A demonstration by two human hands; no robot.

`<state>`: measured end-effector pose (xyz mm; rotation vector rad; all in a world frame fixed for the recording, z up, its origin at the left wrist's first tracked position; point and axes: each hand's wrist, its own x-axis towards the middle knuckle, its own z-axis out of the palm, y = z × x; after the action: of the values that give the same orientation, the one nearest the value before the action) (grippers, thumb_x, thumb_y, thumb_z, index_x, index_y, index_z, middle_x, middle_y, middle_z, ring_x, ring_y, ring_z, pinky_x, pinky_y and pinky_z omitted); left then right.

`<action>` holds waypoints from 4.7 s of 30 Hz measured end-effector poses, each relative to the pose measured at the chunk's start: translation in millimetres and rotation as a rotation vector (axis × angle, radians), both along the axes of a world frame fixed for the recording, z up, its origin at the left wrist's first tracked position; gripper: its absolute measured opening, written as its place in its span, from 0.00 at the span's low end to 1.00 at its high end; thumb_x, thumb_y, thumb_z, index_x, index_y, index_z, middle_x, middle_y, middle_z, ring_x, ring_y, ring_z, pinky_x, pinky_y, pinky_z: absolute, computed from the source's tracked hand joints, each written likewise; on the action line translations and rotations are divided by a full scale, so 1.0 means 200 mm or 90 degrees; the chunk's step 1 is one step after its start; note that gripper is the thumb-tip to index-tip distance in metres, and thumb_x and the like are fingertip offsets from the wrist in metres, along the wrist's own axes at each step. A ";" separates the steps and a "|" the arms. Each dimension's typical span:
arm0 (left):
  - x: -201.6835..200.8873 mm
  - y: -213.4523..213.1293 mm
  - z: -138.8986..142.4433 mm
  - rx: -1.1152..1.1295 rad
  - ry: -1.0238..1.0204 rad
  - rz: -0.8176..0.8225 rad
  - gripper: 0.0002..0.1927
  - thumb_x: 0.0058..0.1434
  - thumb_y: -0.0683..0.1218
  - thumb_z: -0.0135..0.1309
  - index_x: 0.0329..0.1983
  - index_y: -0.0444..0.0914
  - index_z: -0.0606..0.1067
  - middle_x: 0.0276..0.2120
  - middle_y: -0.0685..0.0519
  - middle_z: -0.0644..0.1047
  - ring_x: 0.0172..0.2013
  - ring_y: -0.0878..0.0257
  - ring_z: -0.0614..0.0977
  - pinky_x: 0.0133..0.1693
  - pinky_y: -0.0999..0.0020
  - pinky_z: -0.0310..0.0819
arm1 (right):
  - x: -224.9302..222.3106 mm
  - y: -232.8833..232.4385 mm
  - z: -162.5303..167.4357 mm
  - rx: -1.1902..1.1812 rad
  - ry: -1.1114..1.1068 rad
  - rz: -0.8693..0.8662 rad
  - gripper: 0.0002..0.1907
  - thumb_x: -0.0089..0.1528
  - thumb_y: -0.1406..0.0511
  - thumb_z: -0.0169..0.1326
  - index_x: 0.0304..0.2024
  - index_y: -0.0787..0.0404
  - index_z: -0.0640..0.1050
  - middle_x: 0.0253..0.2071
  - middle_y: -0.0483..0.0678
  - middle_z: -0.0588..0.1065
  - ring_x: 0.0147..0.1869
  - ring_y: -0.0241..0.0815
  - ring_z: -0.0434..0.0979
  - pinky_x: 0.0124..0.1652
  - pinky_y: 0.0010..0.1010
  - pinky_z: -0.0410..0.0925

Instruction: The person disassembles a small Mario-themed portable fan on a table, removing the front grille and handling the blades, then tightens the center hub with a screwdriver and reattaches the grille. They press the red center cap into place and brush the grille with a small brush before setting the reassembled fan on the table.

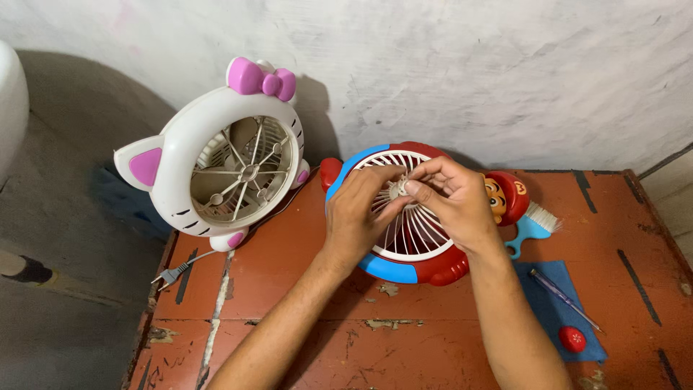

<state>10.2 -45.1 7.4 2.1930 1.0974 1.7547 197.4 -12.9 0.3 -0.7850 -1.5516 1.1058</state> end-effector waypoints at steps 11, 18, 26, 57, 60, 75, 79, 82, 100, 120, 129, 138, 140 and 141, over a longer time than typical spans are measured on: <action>-0.01 -0.01 0.04 -0.095 -0.007 -0.138 0.19 0.61 0.44 0.65 0.56 0.43 0.78 0.47 0.55 0.81 0.46 0.62 0.86 0.44 0.70 0.84 | 0.19 0.04 0.01 -0.116 0.080 0.039 0.05 0.65 0.70 0.58 0.41 0.69 0.78 0.33 0.49 0.78 0.33 0.34 0.78 0.32 0.24 0.72; -0.05 0.01 0.02 -0.114 -0.056 -0.184 0.12 0.64 0.39 0.62 0.51 0.40 0.80 0.44 0.54 0.83 0.44 0.64 0.86 0.44 0.70 0.83 | 0.12 0.01 0.00 -0.133 0.058 0.056 0.07 0.67 0.68 0.56 0.38 0.68 0.79 0.29 0.49 0.78 0.28 0.32 0.77 0.28 0.22 0.71; -0.08 0.03 -0.01 -0.223 -0.076 -0.259 0.12 0.63 0.39 0.62 0.50 0.36 0.81 0.40 0.53 0.83 0.41 0.64 0.85 0.44 0.71 0.80 | 0.07 -0.03 0.04 -0.124 0.062 0.047 0.08 0.67 0.67 0.57 0.41 0.69 0.78 0.30 0.50 0.77 0.29 0.34 0.77 0.26 0.24 0.70; -0.05 0.06 -0.05 -0.426 -0.424 -0.394 0.13 0.67 0.39 0.57 0.55 0.32 0.78 0.45 0.52 0.83 0.45 0.66 0.84 0.49 0.69 0.82 | -0.05 -0.12 0.08 0.262 -0.017 -0.050 0.11 0.65 0.79 0.59 0.50 0.71 0.76 0.50 0.51 0.75 0.55 0.37 0.80 0.55 0.28 0.76; -0.06 0.01 0.00 -0.241 -0.241 -0.250 0.14 0.65 0.35 0.58 0.54 0.35 0.80 0.45 0.52 0.84 0.47 0.65 0.84 0.50 0.70 0.82 | -0.06 -0.13 0.08 0.239 0.014 -0.047 0.12 0.65 0.78 0.59 0.50 0.70 0.75 0.49 0.51 0.75 0.54 0.37 0.80 0.56 0.29 0.77; -0.14 0.03 0.04 -0.171 -0.126 -0.306 0.19 0.61 0.37 0.64 0.56 0.38 0.80 0.50 0.51 0.84 0.51 0.62 0.86 0.53 0.68 0.84 | -0.07 -0.16 0.14 0.397 -0.185 -0.151 0.08 0.58 0.80 0.63 0.38 0.70 0.78 0.44 0.51 0.77 0.46 0.36 0.82 0.44 0.25 0.79; -0.14 0.06 0.02 -0.185 -0.161 -0.332 0.18 0.64 0.36 0.61 0.57 0.37 0.79 0.54 0.49 0.82 0.56 0.61 0.83 0.58 0.67 0.81 | -0.09 -0.14 0.14 0.427 -0.193 -0.159 0.09 0.60 0.79 0.63 0.41 0.69 0.78 0.46 0.52 0.77 0.49 0.36 0.82 0.46 0.26 0.79; -0.13 0.08 -0.01 -0.182 -0.174 -0.328 0.17 0.65 0.34 0.60 0.57 0.35 0.79 0.57 0.48 0.81 0.59 0.61 0.81 0.61 0.67 0.79 | -0.08 -0.13 0.12 0.343 -0.133 -0.117 0.09 0.62 0.79 0.60 0.44 0.70 0.77 0.48 0.52 0.77 0.52 0.37 0.81 0.50 0.28 0.80; 0.48 -0.05 -0.18 -0.343 -0.189 -0.413 0.18 0.62 0.32 0.61 0.56 0.34 0.79 0.53 0.53 0.81 0.48 0.70 0.81 0.52 0.75 0.78 | 0.95 -0.54 -0.32 -0.036 -0.467 -0.429 0.13 0.59 0.69 0.62 0.47 0.66 0.81 0.41 0.52 0.80 0.44 0.43 0.82 0.44 0.32 0.74; 0.59 -0.17 -0.20 -0.462 -0.224 -0.454 0.19 0.64 0.31 0.56 0.58 0.33 0.77 0.48 0.55 0.82 0.49 0.71 0.82 0.54 0.74 0.78 | 0.91 -0.52 -0.30 -0.048 0.262 -0.245 0.06 0.72 0.68 0.51 0.47 0.55 0.66 0.32 0.50 0.73 0.26 0.30 0.64 0.28 0.23 0.60; 0.21 -0.02 -0.13 -0.392 -0.281 -0.336 0.18 0.64 0.31 0.56 0.58 0.32 0.79 0.49 0.53 0.82 0.46 0.71 0.80 0.50 0.74 0.78 | 0.26 -0.29 0.02 0.165 0.248 -0.054 0.15 0.78 0.62 0.42 0.52 0.69 0.70 0.51 0.58 0.74 0.43 0.47 0.80 0.45 0.38 0.76; -0.07 0.17 -0.12 -0.372 -0.338 -0.262 0.15 0.63 0.32 0.55 0.53 0.31 0.80 0.48 0.51 0.83 0.44 0.72 0.81 0.45 0.77 0.77 | -0.10 -0.05 0.02 0.191 0.222 -0.052 0.23 0.77 0.53 0.40 0.55 0.68 0.69 0.45 0.56 0.75 0.43 0.48 0.83 0.44 0.40 0.81; -0.09 0.18 -0.12 -0.423 -0.334 -0.249 0.16 0.63 0.32 0.56 0.54 0.32 0.80 0.44 0.50 0.83 0.41 0.71 0.81 0.42 0.76 0.77 | -0.10 -0.04 0.02 0.155 0.188 -0.070 0.20 0.75 0.56 0.43 0.53 0.69 0.70 0.40 0.56 0.77 0.42 0.47 0.84 0.43 0.39 0.81; -0.10 0.18 -0.12 -0.424 -0.342 -0.257 0.16 0.63 0.32 0.55 0.54 0.32 0.81 0.43 0.50 0.83 0.41 0.71 0.81 0.42 0.77 0.77 | -0.10 -0.04 0.02 0.137 0.170 -0.081 0.19 0.75 0.58 0.44 0.53 0.69 0.71 0.38 0.56 0.78 0.41 0.47 0.85 0.43 0.38 0.81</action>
<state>-9.2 -9.0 -16.2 1.3236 0.8527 1.3958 177.4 -21.6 3.7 -0.5577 -1.3490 0.8938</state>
